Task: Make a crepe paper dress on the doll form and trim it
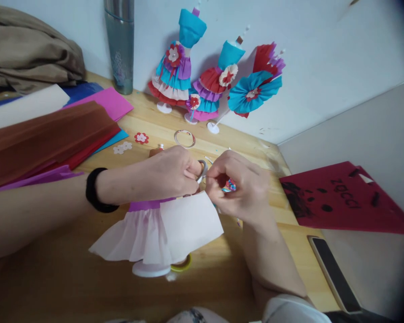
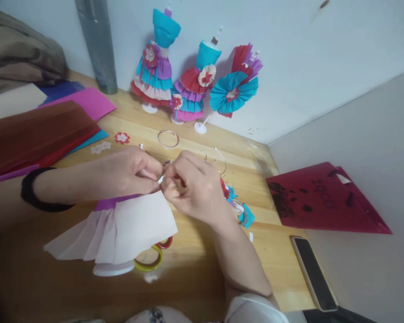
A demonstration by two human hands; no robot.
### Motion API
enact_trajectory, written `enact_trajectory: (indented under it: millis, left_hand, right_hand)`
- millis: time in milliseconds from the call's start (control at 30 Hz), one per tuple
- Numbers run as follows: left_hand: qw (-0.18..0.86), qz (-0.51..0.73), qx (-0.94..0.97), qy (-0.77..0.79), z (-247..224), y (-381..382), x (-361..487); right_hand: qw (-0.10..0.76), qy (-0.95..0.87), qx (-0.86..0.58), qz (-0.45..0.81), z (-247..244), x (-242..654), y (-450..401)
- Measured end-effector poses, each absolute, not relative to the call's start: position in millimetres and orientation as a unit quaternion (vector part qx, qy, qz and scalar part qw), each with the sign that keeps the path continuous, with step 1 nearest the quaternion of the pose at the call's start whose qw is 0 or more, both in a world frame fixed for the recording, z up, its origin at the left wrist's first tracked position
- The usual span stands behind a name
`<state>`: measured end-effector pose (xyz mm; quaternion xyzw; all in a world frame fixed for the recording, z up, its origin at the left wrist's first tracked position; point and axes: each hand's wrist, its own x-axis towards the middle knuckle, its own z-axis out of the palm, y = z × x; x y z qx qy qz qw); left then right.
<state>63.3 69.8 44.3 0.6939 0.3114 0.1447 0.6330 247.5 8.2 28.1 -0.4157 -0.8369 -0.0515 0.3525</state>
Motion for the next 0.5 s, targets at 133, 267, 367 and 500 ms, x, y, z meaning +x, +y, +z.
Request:
enact_trajectory:
  millis: [133, 267, 367, 500]
  left_hand:
    - [0.591, 0.101, 0.758, 0.256, 40.7, 72.9, 61.5]
    - [0.605, 0.062, 0.773, 0.181, 35.5, 82.0, 59.4]
    - [0.601, 0.040, 0.787, 0.136, 34.3, 91.9, 57.7]
    - [0.616, 0.043, 0.778, 0.110, 35.7, 102.5, 53.8]
  right_hand:
    - [0.431, -0.761, -0.482, 0.045, 25.5, 264.8, 19.6]
    - [0.489, -0.659, -0.560, 0.118, 18.1, 293.2, 40.7]
    - [0.425, -0.568, -0.689, 0.148, 13.7, 309.3, 54.0]
    - [0.336, -0.536, -0.757, 0.164, 3.7, 321.3, 64.5]
